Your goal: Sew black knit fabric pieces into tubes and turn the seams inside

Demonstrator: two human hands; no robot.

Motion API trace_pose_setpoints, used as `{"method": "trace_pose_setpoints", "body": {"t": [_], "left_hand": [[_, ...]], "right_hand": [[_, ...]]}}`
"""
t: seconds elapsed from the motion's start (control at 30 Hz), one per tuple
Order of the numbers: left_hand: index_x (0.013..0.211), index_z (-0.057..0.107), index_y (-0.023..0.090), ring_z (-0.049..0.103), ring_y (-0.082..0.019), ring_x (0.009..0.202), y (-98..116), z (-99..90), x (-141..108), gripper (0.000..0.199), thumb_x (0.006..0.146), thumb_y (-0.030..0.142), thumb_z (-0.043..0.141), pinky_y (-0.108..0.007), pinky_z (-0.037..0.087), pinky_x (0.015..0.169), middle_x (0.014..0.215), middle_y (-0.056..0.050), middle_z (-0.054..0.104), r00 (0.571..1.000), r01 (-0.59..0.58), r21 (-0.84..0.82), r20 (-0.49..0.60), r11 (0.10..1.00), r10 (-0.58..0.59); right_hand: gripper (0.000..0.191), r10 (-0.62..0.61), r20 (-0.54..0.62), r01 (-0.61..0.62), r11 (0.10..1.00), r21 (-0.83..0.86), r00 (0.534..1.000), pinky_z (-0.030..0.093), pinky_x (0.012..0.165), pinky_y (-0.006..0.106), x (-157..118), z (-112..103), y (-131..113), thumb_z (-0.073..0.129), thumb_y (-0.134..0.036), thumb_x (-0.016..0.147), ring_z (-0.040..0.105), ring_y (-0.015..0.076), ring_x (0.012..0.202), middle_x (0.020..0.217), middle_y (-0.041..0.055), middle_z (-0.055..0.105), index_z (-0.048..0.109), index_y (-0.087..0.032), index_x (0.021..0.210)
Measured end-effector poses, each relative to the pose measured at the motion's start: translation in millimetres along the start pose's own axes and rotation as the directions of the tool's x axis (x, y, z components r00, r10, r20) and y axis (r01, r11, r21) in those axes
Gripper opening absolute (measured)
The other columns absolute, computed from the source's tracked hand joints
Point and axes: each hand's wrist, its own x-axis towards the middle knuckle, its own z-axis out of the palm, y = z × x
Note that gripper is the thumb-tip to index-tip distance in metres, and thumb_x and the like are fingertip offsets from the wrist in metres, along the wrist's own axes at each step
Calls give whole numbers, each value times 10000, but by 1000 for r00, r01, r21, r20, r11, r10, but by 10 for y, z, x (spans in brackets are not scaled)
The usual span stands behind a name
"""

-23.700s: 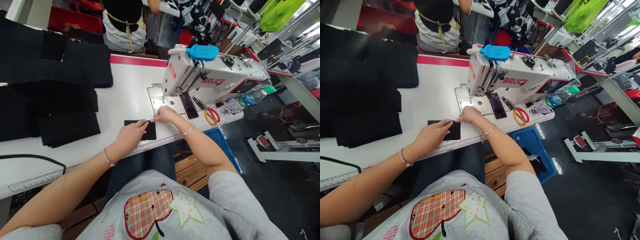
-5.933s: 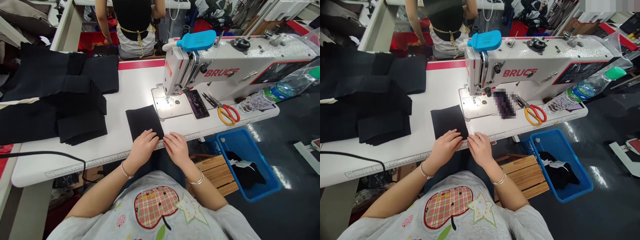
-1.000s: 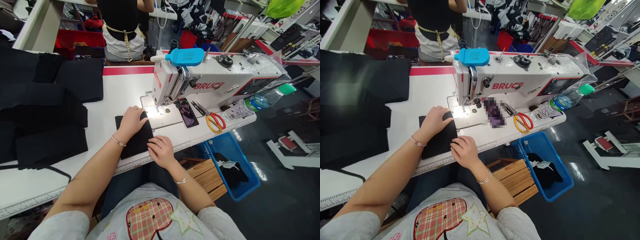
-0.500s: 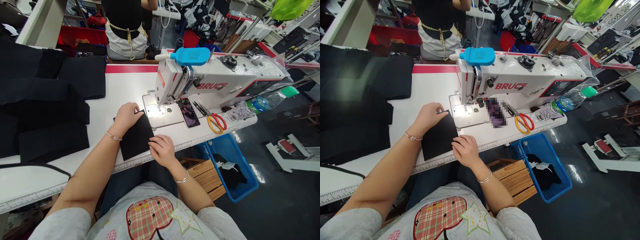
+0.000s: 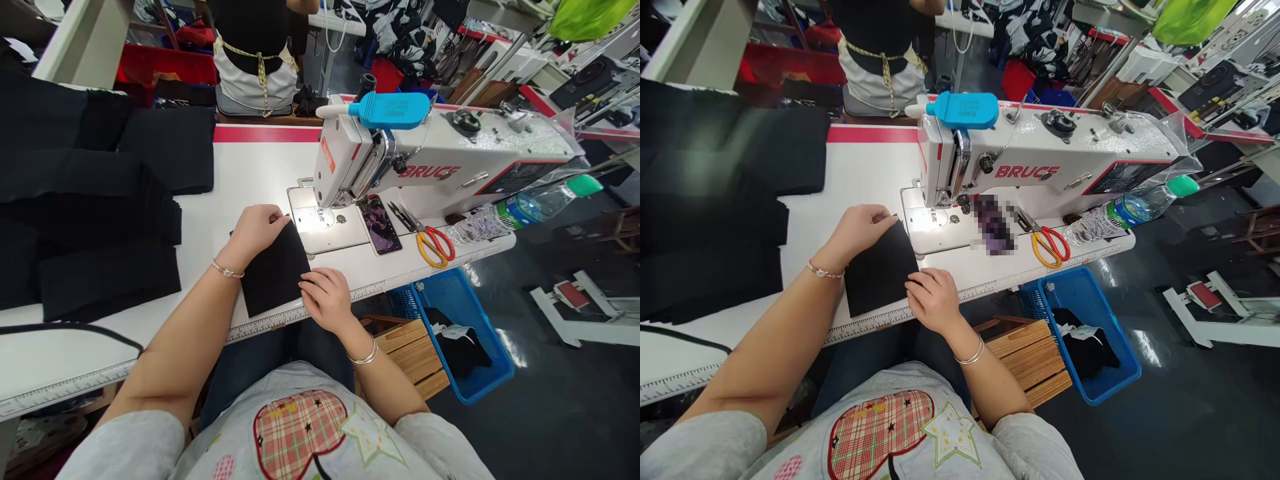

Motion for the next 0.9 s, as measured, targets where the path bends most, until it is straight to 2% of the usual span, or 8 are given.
{"method": "trace_pose_setpoints", "body": {"t": [0.1,0.27,0.37,0.5,0.63,0.77,0.83,0.9], "left_hand": [[625,553,212,464,-156,577,1,-12,3,302,822,439,527,-303,347,572,557,8,515,1000,14,-11,-3,1000,-14],[662,596,217,465,-155,547,-50,-42,36,295,814,461,528,-301,346,550,548,7,515,996,49,-14,70,999,-48],[651,611,218,468,-157,539,-87,-61,56,299,796,471,547,-299,340,538,537,4,512,990,83,-5,112,997,-82],[592,579,214,498,-169,563,-99,-86,66,296,767,453,575,-300,348,537,544,-8,530,977,114,16,182,993,-115],[587,556,216,541,-192,618,-124,-100,78,290,760,448,572,-311,366,572,570,-15,549,974,59,77,215,995,-75],[758,649,207,623,-239,822,-186,-82,99,214,712,415,626,-317,442,705,791,-40,671,978,20,123,203,992,-45],[894,669,210,632,-248,904,-207,-68,99,276,680,384,666,-313,461,754,915,-47,696,978,40,114,199,993,-62],[981,659,219,636,-242,883,-211,-60,90,348,668,367,690,-306,465,722,927,-42,698,974,66,110,209,992,-88]], "right_hand": [[152,2,9,-2,1000,3,1000,480,851,392,-8,4,4,582,-196,880,597,220,1036,1043,46,726,695,-228,977],[148,-14,1,14,1000,16,1000,469,863,385,-10,-7,2,600,-210,870,588,217,1050,1050,37,727,689,-230,986],[152,-35,10,35,999,23,999,461,863,385,-7,-20,6,638,-292,863,582,225,1054,1056,43,725,686,-224,990],[250,-52,70,52,999,10,996,451,857,396,-2,-33,13,655,-417,856,572,243,1068,1096,62,711,688,-232,1019],[208,-53,65,53,999,4,997,448,848,393,17,-47,3,648,-384,869,573,237,1050,1091,58,713,690,-227,999],[178,-82,61,84,996,-24,995,453,842,403,33,-59,-31,652,-340,873,560,243,1040,1098,67,706,687,-217,997],[171,-100,81,104,994,-46,992,458,853,413,29,-58,-50,641,-304,882,548,249,1055,1118,77,697,684,-216,1022],[175,-107,93,113,992,-57,990,466,868,421,21,-55,-61,625,-253,886,538,253,1074,1130,83,691,682,-216,1046]]}}
